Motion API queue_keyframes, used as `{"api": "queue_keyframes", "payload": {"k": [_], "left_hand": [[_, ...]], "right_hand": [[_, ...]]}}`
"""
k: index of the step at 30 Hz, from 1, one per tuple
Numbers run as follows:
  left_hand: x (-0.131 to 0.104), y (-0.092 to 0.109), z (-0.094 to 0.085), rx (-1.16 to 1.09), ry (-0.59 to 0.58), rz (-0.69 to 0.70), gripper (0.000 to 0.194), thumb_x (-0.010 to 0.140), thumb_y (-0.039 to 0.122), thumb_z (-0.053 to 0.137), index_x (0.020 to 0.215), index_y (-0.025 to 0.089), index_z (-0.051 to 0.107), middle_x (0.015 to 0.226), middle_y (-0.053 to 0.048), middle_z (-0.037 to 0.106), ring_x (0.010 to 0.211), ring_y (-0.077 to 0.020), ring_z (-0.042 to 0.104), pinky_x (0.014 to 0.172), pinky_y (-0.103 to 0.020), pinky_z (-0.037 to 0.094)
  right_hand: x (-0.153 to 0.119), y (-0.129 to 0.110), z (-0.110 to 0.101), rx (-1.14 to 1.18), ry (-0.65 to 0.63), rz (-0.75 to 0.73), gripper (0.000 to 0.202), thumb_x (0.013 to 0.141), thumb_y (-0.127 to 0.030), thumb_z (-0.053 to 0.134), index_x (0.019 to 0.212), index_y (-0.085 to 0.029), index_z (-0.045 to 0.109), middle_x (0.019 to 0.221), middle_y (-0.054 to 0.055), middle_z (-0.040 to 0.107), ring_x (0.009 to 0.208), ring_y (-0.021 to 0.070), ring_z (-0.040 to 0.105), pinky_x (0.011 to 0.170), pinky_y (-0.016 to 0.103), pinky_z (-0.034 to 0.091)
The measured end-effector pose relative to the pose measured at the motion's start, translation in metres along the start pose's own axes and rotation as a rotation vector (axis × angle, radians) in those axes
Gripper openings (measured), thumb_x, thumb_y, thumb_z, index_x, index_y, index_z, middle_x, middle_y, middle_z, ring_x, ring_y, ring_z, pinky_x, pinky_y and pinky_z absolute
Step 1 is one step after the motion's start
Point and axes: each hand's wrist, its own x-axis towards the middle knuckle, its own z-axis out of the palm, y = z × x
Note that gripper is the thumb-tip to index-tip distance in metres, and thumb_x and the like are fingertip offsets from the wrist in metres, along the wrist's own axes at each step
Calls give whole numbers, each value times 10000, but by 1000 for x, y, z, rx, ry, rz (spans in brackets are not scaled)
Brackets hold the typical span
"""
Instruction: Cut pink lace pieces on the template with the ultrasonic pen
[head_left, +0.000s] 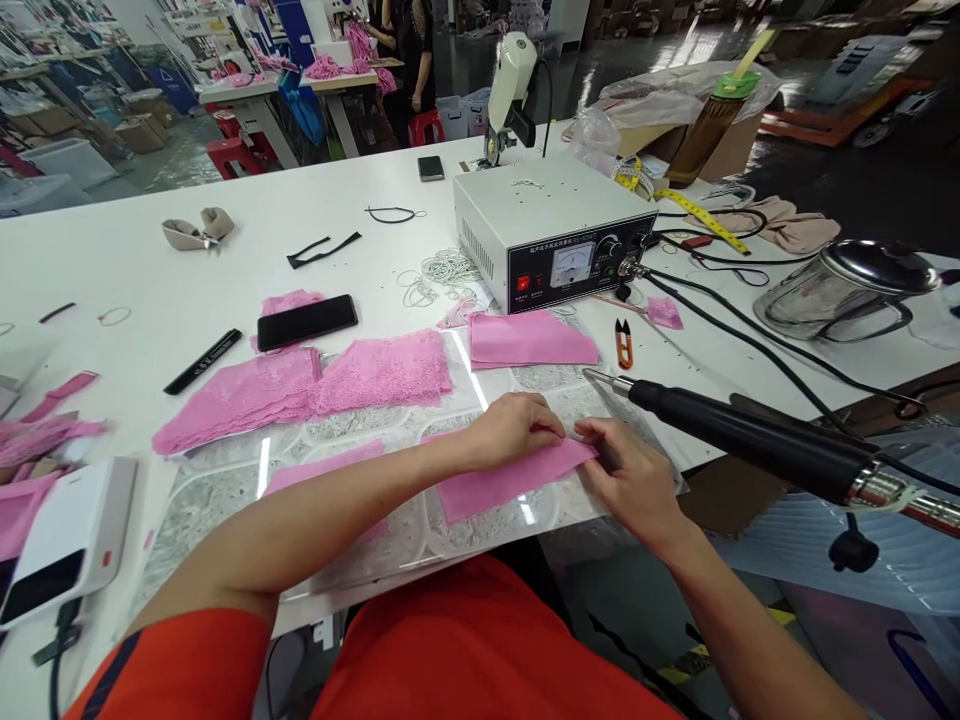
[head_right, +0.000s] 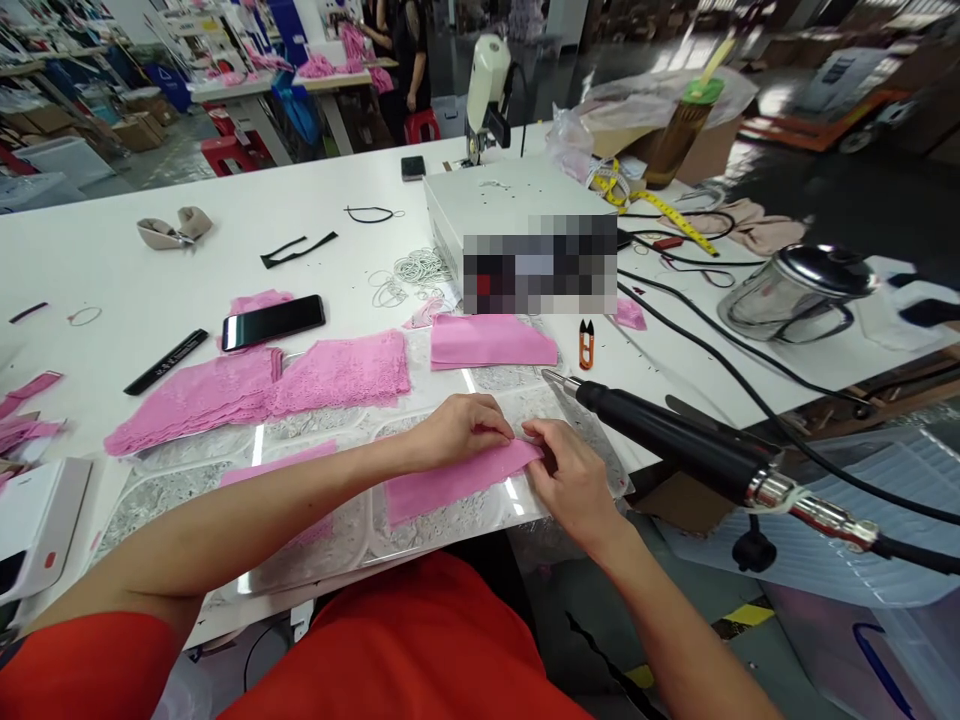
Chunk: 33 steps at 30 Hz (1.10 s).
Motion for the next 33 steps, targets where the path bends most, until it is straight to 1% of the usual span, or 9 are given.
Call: {"api": "queue_keyframes", "payload": {"k": [11,15,17,19,21,24,26,29,33], "left_hand": [[-6,-5,0,-129,139,22,113,872,123,672,868,168,775,944,-45,720,868,-142,673,802,-229,517],[-12,-4,-8,-172,182,4,103,855,87,676,830,150,755,934,-51,717,865,-141,658,794,-236,511],[-16,-4,-12,-198,206,-19,91,852,89,675,831,145,744,938,-53,717,839,-136,653,765,-235,511],[-21,-3,-16,-231,228,-47,80,853,94,669,844,145,731,924,-47,719,800,-125,654,727,-225,511],[-27,-1,-19,-263,240,-74,75,856,94,660,869,144,714,863,-30,721,756,-112,664,694,-211,513],[-38,0,-25,-379,237,-107,79,854,76,642,895,134,678,760,-6,707,721,-101,689,682,-196,521],[-50,0,-33,-531,229,-120,86,856,58,617,899,125,650,724,-2,693,719,-98,696,684,-195,527],[-77,-5,-50,-727,250,-108,110,861,30,564,884,122,619,699,5,674,697,-82,682,679,-199,539],[-130,-19,-76,-764,352,-92,164,811,-18,534,842,117,621,805,-20,701,722,-69,668,673,-189,542]], "right_hand": [[-1,0,-3,-32,12,-27,314,848,-99,521,1110,-259,587,967,36,723,798,185,698,748,323,584],[-4,1,-13,-84,-49,-86,423,823,-68,486,1192,-253,576,1138,78,693,1041,229,683,864,361,579],[-5,-3,-22,-116,-72,-104,445,823,-74,467,1216,-247,580,1236,98,662,1131,248,654,858,362,576],[-6,-11,-30,-105,-65,-66,374,863,-130,486,1197,-255,599,1235,96,667,1080,244,671,796,344,578],[-5,-23,-33,-41,-53,13,253,904,-267,548,1145,-268,626,1091,78,711,894,219,697,689,321,569],[-1,-48,-21,87,-122,104,266,881,-454,619,1054,-254,640,833,32,707,648,169,647,563,286,525],[2,-67,-4,128,-196,90,246,862,-471,638,873,-227,609,690,-3,651,554,135,598,509,257,476],[6,-91,24,126,-202,-24,283,888,-351,594,672,-224,462,549,-47,529,457,91,500,454,233,382],[11,-116,46,157,-150,-230,108,904,-172,540,802,-210,543,659,-15,601,569,113,568,545,240,432]]}}
